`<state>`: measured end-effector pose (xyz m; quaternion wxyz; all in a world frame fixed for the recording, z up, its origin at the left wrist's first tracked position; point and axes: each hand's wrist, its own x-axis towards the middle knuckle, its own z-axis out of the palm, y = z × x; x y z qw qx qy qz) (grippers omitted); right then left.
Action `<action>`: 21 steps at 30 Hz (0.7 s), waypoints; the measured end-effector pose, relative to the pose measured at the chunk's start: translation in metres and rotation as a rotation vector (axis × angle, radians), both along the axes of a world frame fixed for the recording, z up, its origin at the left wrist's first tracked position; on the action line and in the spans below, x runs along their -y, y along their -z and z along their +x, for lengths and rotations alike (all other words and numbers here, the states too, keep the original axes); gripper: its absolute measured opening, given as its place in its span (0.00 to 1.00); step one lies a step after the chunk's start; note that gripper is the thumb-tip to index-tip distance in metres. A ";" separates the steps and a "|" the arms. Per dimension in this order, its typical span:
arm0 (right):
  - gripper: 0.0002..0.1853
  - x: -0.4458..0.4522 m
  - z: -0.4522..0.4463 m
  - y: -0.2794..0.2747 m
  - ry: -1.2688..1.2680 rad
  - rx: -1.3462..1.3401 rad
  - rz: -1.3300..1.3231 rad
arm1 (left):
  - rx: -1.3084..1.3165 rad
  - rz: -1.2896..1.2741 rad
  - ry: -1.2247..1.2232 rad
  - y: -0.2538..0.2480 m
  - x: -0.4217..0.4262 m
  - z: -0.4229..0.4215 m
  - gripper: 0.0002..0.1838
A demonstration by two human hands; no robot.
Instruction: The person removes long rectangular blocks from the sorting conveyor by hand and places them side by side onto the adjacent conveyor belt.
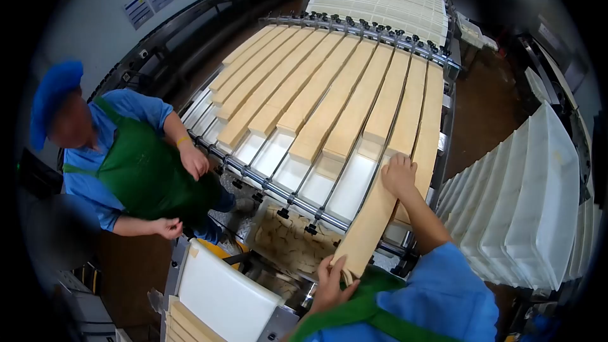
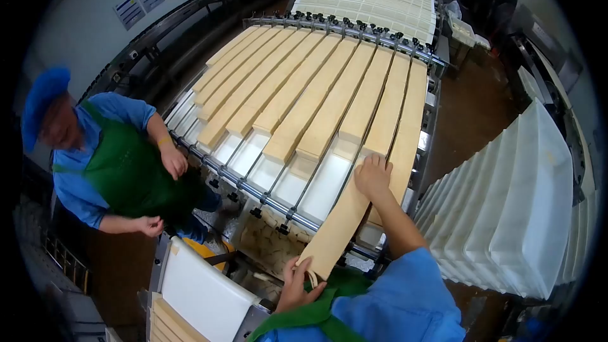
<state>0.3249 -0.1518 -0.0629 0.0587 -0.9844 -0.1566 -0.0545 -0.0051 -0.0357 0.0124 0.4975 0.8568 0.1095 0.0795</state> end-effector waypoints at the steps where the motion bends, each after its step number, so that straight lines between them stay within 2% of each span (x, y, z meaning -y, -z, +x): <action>1: 0.23 -0.001 0.002 -0.002 -0.002 0.002 0.002 | -0.009 -0.006 0.031 0.001 0.001 0.006 0.37; 4: 0.20 0.000 0.009 -0.005 0.011 0.020 -0.011 | 0.019 -0.006 0.039 0.009 0.006 0.017 0.37; 6: 0.19 0.003 0.011 0.003 -0.056 0.196 0.056 | 0.010 0.023 0.038 0.009 0.008 0.021 0.37; 9: 0.21 0.008 0.011 0.004 -0.114 0.278 0.104 | -0.001 0.069 0.027 0.013 0.010 0.025 0.38; 13: 0.25 0.010 0.006 -0.012 -0.170 0.291 0.098 | -0.079 0.076 -0.004 0.010 0.011 0.032 0.38; 16: 0.26 0.009 0.008 -0.017 -0.131 0.228 0.108 | -0.058 0.017 -0.016 0.010 0.015 0.034 0.38; 18: 0.28 0.006 0.012 -0.019 -0.085 0.157 0.045 | -0.069 0.066 -0.015 0.010 0.016 0.033 0.38; 21: 0.28 0.002 0.005 -0.015 -0.071 0.252 0.051 | -0.050 0.122 -0.008 0.017 0.014 0.040 0.37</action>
